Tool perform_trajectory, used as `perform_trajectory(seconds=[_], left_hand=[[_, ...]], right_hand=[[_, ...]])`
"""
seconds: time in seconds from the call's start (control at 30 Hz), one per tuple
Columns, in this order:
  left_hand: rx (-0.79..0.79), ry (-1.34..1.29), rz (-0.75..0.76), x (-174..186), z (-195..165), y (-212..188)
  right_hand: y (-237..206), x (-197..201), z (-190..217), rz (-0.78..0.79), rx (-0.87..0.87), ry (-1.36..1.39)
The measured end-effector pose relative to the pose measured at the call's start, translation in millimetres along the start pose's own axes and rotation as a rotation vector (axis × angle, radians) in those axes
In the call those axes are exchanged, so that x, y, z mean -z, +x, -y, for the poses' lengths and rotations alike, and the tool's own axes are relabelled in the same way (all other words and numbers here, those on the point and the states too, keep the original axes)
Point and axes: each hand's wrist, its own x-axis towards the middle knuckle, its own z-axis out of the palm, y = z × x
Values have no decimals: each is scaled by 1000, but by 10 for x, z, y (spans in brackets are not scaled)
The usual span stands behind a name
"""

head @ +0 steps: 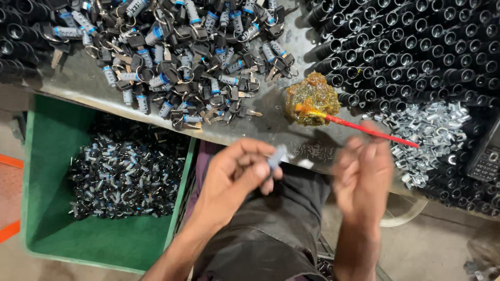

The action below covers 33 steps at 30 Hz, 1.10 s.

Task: The person assembles small key cylinders by inserting a metal pin into a plastic housing, then applying a small amount of paste with a red brush. The person repeats this process for multiple units, placing finished assemblies on the table.

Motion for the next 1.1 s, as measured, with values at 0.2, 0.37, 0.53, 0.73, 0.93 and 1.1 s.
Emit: perform_trajectory(seconds=[0.2,0.37,0.53,0.73,0.93,1.1], left_hand=[[62,-316,-111,-140,122,405],[133,-464,-97,-31,332,516],[127,-565,15,-164,201,512],[-132,636,243,10,-845,38],[13,1979,67,652,-1033,-289],[-9,1157,-77,636,-861,51]], right_hand=[[-119,-150,331,-38,614,-873],[-115,-191,379,21,579,-577],[-60,-163,247,-54,607,-681],[-49,-143,356,72,178,-1135],[-180,-312,-162,410,247,-1404],[-108,-365,-429,475,573,-1515]])
